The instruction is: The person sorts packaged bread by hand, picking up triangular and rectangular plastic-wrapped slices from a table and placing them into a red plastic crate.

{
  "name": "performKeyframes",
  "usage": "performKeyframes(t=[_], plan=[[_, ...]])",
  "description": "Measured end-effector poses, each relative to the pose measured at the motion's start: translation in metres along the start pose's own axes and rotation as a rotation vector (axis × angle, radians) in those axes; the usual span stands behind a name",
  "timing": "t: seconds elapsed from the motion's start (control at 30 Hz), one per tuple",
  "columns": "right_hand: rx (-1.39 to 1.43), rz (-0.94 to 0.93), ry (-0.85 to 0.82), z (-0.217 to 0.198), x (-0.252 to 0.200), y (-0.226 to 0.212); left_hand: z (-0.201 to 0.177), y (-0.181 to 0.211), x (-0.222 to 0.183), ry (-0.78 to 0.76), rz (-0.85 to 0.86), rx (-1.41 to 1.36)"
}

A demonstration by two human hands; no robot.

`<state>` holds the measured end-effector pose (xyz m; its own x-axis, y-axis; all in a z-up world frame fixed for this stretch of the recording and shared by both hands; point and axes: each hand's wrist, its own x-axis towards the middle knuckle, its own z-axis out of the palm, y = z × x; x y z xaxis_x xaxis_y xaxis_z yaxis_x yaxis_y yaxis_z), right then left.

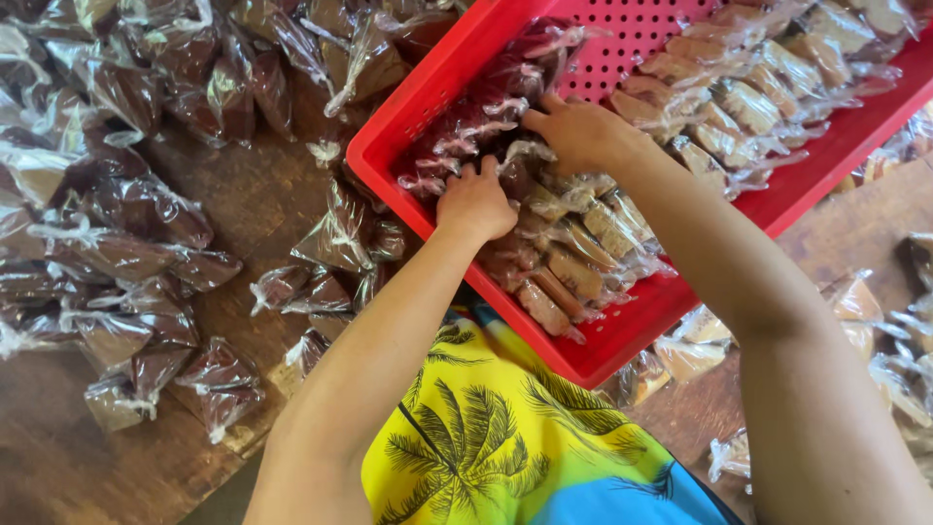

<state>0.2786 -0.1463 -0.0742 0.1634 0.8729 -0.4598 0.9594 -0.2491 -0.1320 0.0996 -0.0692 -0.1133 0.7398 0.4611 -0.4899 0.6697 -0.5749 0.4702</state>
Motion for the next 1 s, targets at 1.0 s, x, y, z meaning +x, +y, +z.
performKeyframes(t=[1.0], plan=[[0.019, -0.08, 0.035, 0.023, -0.002, -0.026, 0.009, 0.0, 0.02, -0.098, -0.047, 0.162]])
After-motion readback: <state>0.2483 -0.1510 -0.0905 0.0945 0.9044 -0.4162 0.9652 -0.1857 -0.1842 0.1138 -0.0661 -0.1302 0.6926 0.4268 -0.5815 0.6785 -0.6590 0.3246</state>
